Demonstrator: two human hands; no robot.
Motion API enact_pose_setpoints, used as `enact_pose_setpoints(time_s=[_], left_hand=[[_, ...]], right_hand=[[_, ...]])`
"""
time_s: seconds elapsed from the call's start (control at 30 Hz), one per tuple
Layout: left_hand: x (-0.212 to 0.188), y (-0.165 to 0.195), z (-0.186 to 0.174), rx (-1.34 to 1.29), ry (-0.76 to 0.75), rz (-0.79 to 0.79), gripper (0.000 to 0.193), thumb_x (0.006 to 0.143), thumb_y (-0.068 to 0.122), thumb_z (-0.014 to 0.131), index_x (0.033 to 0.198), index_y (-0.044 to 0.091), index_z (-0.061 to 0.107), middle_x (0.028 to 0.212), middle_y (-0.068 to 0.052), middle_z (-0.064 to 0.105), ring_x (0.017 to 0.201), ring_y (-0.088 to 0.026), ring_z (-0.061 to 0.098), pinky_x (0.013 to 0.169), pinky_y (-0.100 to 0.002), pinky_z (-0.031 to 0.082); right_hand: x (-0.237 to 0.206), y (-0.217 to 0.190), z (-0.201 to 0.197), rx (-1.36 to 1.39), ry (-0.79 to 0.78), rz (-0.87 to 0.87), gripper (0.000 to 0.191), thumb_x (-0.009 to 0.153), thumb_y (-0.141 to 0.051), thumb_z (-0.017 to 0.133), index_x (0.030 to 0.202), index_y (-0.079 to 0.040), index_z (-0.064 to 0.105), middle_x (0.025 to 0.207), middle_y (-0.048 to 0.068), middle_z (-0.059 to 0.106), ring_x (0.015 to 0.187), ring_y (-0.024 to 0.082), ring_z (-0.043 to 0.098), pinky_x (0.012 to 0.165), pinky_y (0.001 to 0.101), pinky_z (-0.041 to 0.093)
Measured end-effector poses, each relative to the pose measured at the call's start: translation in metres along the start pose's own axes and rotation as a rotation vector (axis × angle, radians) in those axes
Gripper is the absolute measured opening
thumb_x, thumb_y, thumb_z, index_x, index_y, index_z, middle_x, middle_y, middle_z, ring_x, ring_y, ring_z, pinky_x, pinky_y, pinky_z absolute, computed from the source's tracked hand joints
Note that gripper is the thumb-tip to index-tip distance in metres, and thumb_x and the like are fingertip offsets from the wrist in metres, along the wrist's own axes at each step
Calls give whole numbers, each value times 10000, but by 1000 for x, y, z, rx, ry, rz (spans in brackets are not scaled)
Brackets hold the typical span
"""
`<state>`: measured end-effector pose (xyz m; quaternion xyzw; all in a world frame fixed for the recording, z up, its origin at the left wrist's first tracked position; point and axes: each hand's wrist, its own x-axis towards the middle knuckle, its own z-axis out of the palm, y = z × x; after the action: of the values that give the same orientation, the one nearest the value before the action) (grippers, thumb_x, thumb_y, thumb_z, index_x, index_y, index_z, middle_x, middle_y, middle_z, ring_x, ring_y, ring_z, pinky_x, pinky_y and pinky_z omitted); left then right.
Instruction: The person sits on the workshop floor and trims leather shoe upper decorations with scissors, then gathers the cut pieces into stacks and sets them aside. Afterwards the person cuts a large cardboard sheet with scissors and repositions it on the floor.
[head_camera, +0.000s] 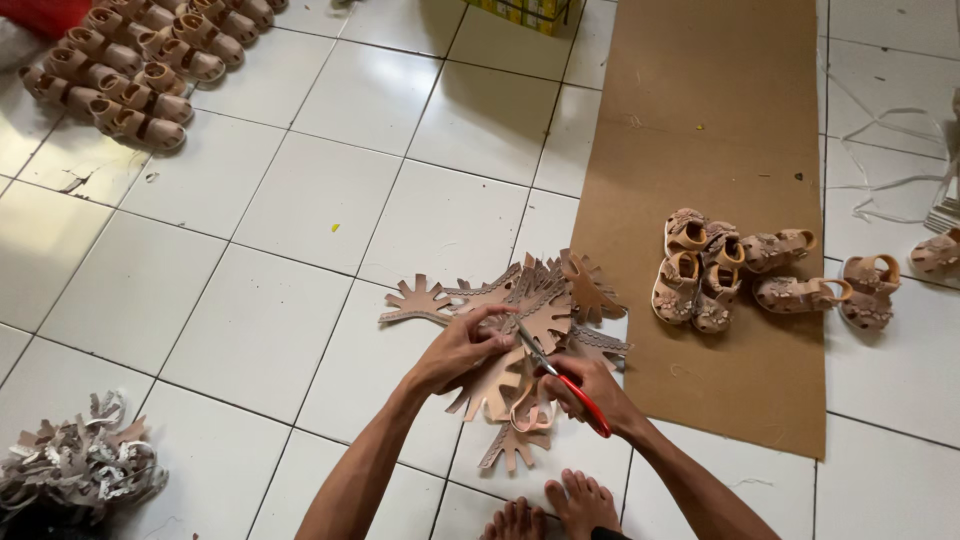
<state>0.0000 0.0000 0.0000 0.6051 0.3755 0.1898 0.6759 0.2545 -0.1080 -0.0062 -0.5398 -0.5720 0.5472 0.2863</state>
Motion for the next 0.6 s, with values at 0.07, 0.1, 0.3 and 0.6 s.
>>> enact_pose_setpoints(time_s=[0.07, 0.1, 0.3, 0.6], left_hand=[[2, 7, 8, -33, 39, -102, 572, 892, 310, 728, 1420, 149, 580, 796, -31, 751, 579, -123, 627, 544, -306, 497], [2, 12, 8, -45, 60, -151, 559, 867, 314, 719, 1376, 131, 575, 792, -18, 758, 576, -110, 670, 541, -290, 542], [-5, 20, 14, -79, 32, -104, 573, 897, 315, 752, 1381, 55, 590, 877, -45, 771, 670, -92, 689, 577, -246, 537], [13, -10, 19, 1, 312, -280, 430, 985, 349, 614, 1247, 15, 677, 1037, -147, 743, 762, -209, 738, 663, -346, 640]], right_hand=[[-3, -4, 0, 35, 15, 1, 650, 895, -641, 611, 1130, -46, 725, 620, -4, 609, 475, 76, 584, 420, 250, 494], [-2, -7, 1, 54, 24, -3, 645, 892, -638, 609, 1120, -45, 722, 600, -3, 589, 463, 73, 578, 410, 250, 492], [0, -6, 2, 89, 16, 40, 676, 895, -662, 595, 1066, -18, 716, 567, -25, 559, 449, 65, 555, 402, 245, 468], [20, 22, 6, 23, 222, 150, 494, 917, -549, 614, 933, -67, 721, 557, 6, 564, 402, 95, 506, 358, 272, 399]])
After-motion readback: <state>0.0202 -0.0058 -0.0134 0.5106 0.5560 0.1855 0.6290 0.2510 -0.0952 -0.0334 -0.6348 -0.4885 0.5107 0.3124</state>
